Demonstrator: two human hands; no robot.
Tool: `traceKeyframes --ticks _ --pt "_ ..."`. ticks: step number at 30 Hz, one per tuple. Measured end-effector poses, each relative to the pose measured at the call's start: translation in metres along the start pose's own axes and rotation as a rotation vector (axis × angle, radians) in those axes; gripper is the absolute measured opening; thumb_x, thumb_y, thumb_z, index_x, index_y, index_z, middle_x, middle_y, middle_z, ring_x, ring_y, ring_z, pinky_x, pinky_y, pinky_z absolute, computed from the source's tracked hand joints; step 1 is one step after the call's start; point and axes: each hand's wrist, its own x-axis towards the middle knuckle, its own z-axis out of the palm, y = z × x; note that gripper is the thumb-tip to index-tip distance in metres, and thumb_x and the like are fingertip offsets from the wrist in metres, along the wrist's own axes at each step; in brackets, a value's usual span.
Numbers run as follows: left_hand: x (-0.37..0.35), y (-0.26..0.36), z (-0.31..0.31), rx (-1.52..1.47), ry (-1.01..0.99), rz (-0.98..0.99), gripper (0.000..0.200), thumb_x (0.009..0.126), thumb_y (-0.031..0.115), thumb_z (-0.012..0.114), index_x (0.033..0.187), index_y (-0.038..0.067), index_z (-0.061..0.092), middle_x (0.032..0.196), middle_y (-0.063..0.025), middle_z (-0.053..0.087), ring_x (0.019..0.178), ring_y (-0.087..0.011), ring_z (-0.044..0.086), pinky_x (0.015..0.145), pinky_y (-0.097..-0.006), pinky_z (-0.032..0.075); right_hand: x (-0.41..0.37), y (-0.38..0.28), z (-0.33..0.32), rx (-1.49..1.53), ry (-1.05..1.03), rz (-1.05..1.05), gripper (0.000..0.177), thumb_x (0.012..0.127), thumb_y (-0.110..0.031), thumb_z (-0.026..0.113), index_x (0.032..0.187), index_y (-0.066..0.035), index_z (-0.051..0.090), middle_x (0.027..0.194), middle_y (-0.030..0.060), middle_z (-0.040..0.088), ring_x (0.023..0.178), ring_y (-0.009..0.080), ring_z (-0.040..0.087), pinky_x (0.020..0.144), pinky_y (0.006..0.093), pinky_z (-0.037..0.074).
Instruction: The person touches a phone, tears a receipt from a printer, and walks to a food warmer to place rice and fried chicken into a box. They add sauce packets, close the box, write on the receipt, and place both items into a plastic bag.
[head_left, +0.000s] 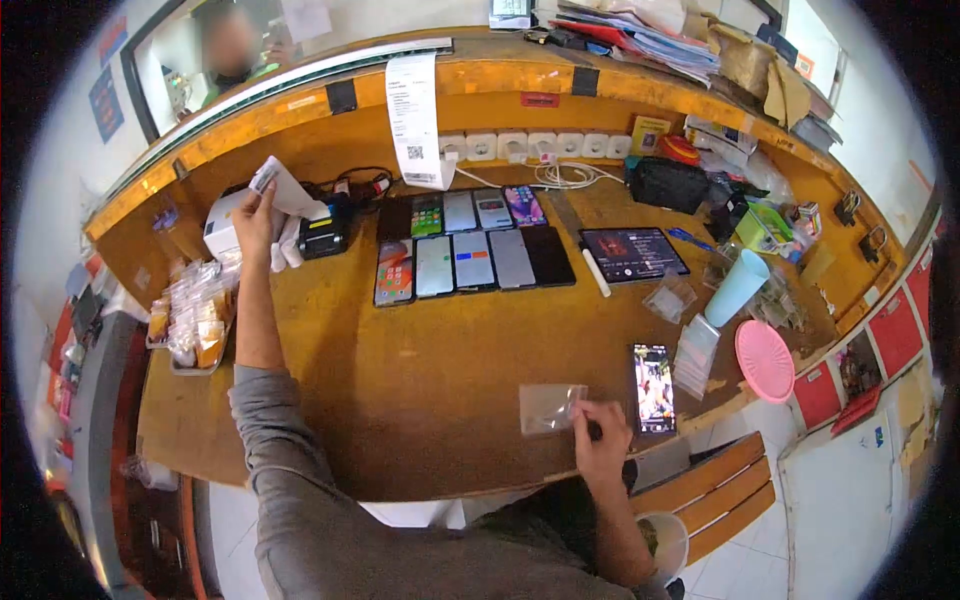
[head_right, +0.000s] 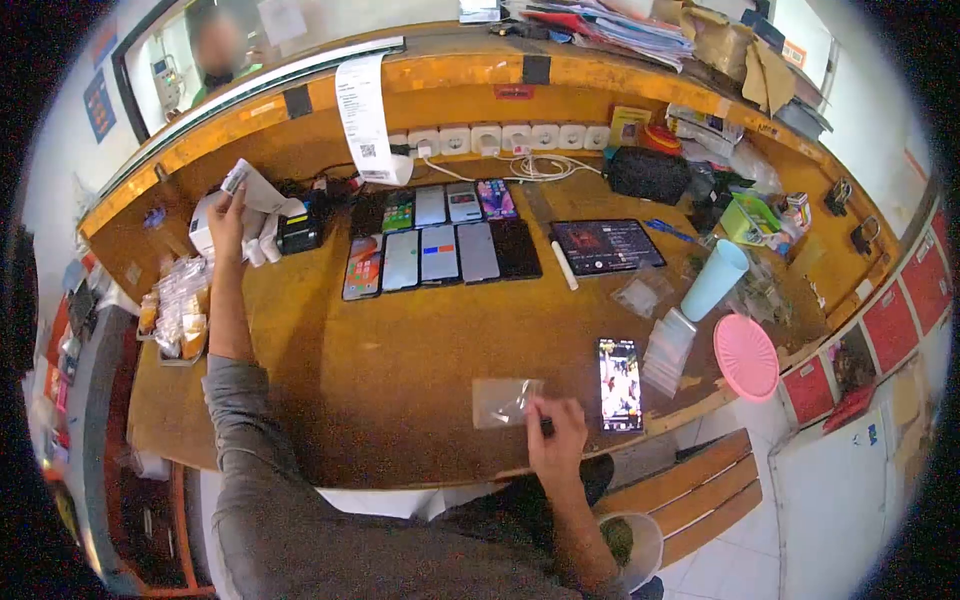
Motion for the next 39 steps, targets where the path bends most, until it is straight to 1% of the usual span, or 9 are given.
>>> traceKeyframes --ticks 5,8,16,21,24,27,33,36,39 --pt "-0.025 0.026 -0.016 0.184 -0.021 -0.027 0.038 0.089 0.027 0.071 0.063 0.001 0.064 0.056 0.006 0.047 0.053 -0.0046 0.035 0.047 -0.0261 0.025 0.026 0.0 0.006 0.19 -0.09 0.153 0.024 0.085 -0.006 0.065 0.107 -0.001 0.056 0.086 0.0161 0.064 0.082 0.0313 0.063 0.075 0.0388 0.05" --pt "-0.051 0.038 -0.008 0.191 0.02 -0.046 0.039 0.089 0.029 0.07 0.065 -0.001 0.064 0.054 0.0021 0.049 0.054 -0.0061 0.038 0.048 -0.0276 0.03 0.038 -0.001 0.006 -0.361 -0.128 -0.101 0.029 0.086 -0.009 0.062 0.112 -0.002 0.054 0.112 0.0212 0.058 0.104 0.0371 0.056 0.09 0.0449 0.045" --pt "-0.178 0.003 0.043 0.959 -0.597 0.761 0.033 0.087 0.005 0.054 0.12 0.009 0.06 0.085 -0.0217 0.065 0.07 -0.0315 0.067 0.061 -0.0407 0.055 0.019 -0.026 -0.003 -0.206 -0.093 -0.228 0.044 0.082 -0.019 0.069 0.121 -0.005 0.053 0.133 0.0182 0.042 0.121 0.0413 0.039 0.101 0.0539 0.033" --pt "-0.227 0.216 0.057 0.162 -1.177 0.469 0.021 0.089 0.014 0.062 0.105 0.0 0.067 0.089 -0.0193 0.069 0.069 -0.0278 0.067 0.062 -0.0357 0.054 0.028 -0.051 -0.015 0.361 -0.199 -0.177 0.108 0.063 -0.03 0.089 0.147 -0.006 0.025 0.15 0.02 0.028 0.138 0.0376 0.028 0.112 0.0512 0.026" --pt "-0.238 0.286 0.046 -0.169 -1.441 -0.086 0.021 0.091 0.015 0.066 0.102 -0.002 0.07 0.083 -0.0132 0.072 0.072 -0.014 0.065 0.065 -0.0306 0.053 0.024 -0.071 -0.013 0.745 -0.695 -0.004 0.068 0.072 -0.026 0.085 0.126 0.001 0.054 0.126 0.0194 0.058 0.12 0.0287 0.054 0.101 0.0433 0.042" --pt "-0.229 0.269 0.045 -0.255 -1.21 -0.241 0.022 0.092 0.014 0.065 0.107 -0.001 0.068 0.092 -0.0076 0.072 0.08 -0.0115 0.065 0.069 -0.0276 0.056 -0.011 -0.085 -0.016 0.979 -0.694 0.174 0.026 0.092 -0.015 0.065 0.113 0.0 0.063 0.086 0.0064 0.073 0.077 0.0148 0.068 0.069 0.0288 0.053" --pt "-0.233 0.143 0.065 -0.334 -0.988 -0.569 0.054 0.092 0.011 0.064 0.138 0.006 0.037 0.106 -0.0106 0.069 0.096 -0.0159 0.064 0.079 -0.0316 0.056 -0.099 -0.049 -0.019 0.82 -0.822 0.469 0.03 0.097 -0.02 0.059 0.115 0.004 0.061 0.101 0.0088 0.068 0.092 0.0144 0.064 0.078 0.0295 0.052" --pt "-0.256 0.094 0.078 -0.061 -1.084 -0.251 0.063 0.091 0.015 0.065 0.142 0.011 0.03 0.106 -0.0124 0.067 0.094 -0.0247 0.065 0.084 -0.0412 0.05 -0.12 -0.035 -0.009 0.986 -0.906 0.872 0.033 0.096 -0.023 0.06 0.116 0.003 0.063 0.101 0.0064 0.069 0.091 0.0119 0.062 0.08 0.029 0.05" --pt "-0.287 0.135 0.076 0.89 -0.665 0.507 0.058 0.092 0.021 0.062 0.142 0.014 0.034 0.102 -0.0114 0.067 0.096 -0.0314 0.063 0.088 -0.0419 0.048 -0.128 -0.026 -0.001 0.811 -0.812 0.782 0.034 0.096 -0.026 0.061 0.113 0.003 0.065 0.098 0.0065 0.069 0.089 0.0125 0.063 0.08 0.0284 0.05"
